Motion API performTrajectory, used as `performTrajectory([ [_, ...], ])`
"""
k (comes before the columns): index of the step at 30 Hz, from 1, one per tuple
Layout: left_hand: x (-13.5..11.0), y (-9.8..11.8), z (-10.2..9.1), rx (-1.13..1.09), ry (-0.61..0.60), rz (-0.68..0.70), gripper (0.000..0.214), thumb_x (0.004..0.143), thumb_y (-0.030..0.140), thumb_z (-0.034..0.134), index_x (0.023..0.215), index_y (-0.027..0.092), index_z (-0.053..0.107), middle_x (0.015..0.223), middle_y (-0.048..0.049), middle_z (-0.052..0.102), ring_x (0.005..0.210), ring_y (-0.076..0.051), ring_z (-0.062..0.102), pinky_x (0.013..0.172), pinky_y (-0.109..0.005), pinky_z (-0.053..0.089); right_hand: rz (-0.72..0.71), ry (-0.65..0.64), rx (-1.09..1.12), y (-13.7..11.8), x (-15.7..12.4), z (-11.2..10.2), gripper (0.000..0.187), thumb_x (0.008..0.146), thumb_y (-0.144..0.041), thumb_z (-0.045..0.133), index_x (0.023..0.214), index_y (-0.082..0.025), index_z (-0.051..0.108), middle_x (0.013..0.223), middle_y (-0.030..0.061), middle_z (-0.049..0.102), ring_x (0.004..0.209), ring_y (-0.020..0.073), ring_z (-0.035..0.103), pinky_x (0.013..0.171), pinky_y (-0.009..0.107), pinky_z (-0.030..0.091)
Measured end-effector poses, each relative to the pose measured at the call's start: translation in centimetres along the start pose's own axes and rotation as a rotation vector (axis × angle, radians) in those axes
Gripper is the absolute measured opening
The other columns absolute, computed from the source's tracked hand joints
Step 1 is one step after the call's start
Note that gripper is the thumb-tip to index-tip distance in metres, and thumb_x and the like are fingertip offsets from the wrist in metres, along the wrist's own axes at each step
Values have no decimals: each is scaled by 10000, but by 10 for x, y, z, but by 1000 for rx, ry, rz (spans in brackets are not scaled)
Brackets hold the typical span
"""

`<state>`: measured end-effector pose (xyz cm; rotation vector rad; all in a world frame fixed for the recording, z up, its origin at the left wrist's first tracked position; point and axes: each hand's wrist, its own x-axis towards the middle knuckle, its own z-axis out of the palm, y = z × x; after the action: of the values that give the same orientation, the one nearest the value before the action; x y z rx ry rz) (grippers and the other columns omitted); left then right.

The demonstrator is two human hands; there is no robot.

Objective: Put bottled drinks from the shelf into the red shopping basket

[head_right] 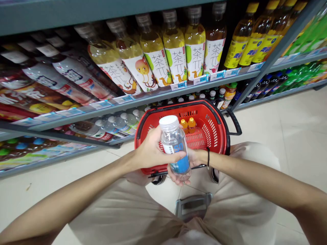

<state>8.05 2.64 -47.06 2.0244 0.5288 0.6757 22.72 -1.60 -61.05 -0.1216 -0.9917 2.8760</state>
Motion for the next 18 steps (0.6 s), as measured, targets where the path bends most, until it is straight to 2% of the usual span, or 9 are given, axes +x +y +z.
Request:
performTrajectory([
  [3, -1, 3, 2, 4, 0, 3, 550, 762, 431, 856, 1152, 156, 583, 982, -55, 761, 809, -182, 716, 712, -296, 602, -36, 89, 3, -2, 5, 4, 518, 935, -651, 406, 783, -175, 543, 840, 215, 710, 837, 330, 742, 610, 410, 639],
  [7, -3, 3, 4, 31, -1, 4, 521, 763, 448, 860, 1105, 161, 592, 962, -47, 757, 789, -173, 714, 709, -288, 601, -84, 168, 7, 0, 5, 7, 439, 928, -593, 431, 790, -185, 515, 925, 228, 717, 956, 349, 744, 690, 436, 653],
  [12, -3, 2, 5, 45, 11, -3, 491, 756, 444, 862, 1077, 167, 613, 979, -46, 761, 811, -180, 718, 710, -293, 601, -52, 115, -1, 1, 0, 5, 428, 869, -603, 484, 808, -181, 513, 928, 243, 710, 998, 367, 735, 693, 466, 663],
  [14, -3, 3, 5, 56, 18, -3, 471, 750, 414, 864, 1069, 167, 622, 991, -47, 762, 829, -183, 721, 730, -301, 604, -6, 55, 1, 2, -3, 2, 445, 839, -617, 515, 800, -173, 529, 863, 228, 704, 954, 358, 740, 663, 462, 665],
  [18, -3, 3, 3, 76, -4, -50, 480, 744, 402, 862, 1082, 162, 620, 1009, -64, 773, 859, -205, 737, 744, -320, 608, 24, -18, -1, 5, -9, -4, 507, 765, -634, 600, 783, -127, 623, 711, 164, 684, 668, 280, 712, 485, 390, 626],
])
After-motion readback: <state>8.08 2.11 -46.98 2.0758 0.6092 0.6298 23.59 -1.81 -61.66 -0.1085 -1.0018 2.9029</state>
